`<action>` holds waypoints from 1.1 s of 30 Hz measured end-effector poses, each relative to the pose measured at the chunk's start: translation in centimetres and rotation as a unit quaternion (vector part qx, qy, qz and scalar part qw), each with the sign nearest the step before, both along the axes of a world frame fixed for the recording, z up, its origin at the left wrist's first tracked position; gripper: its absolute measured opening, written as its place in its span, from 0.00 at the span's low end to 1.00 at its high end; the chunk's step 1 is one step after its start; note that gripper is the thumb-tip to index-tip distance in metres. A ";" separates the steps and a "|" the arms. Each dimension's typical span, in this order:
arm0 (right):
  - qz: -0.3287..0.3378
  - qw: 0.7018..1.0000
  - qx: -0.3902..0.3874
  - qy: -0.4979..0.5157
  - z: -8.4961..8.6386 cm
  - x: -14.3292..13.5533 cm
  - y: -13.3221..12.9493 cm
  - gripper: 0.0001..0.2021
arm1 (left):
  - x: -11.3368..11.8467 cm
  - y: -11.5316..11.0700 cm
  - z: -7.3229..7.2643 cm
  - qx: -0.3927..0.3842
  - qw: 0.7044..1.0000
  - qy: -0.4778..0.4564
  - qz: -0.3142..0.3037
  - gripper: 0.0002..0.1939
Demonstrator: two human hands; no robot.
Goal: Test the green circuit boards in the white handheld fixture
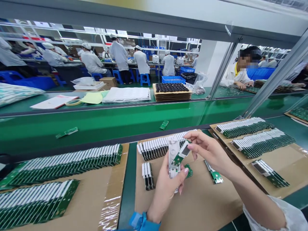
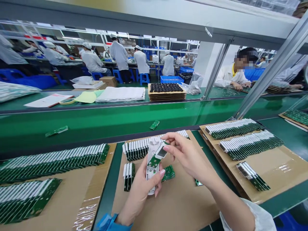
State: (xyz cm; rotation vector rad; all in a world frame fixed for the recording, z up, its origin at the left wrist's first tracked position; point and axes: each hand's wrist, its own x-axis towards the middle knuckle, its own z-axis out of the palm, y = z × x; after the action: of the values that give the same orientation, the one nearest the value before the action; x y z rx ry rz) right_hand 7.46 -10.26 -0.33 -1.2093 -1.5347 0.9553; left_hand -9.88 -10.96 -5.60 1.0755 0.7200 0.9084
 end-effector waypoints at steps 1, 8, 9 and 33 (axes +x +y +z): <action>0.006 1.000 -0.003 -0.001 0.0 -0.2 0.2 0.12 | 0.0 -0.1 0.0 -0.002 1.000 0.003 0.002 0.29; 0.003 0.998 -0.002 -0.063 0.3 -1.1 1.3 0.09 | 0.1 -0.5 0.5 -0.016 1.000 0.008 -0.010 0.22; -0.003 0.997 0.005 -0.071 0.3 -1.3 1.3 0.09 | 0.2 -0.6 0.5 -0.018 1.000 0.002 -0.008 0.22; 0.004 0.989 0.073 -0.129 -1.6 -2.2 -0.3 0.21 | 0.4 -0.7 -0.1 -0.049 0.998 -0.036 0.011 0.13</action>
State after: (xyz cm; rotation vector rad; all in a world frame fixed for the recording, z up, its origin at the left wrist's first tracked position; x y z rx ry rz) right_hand 5.31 -10.60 -1.90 -1.2581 -1.7800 0.6963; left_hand -9.45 -11.69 -5.72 0.9452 0.7109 0.9169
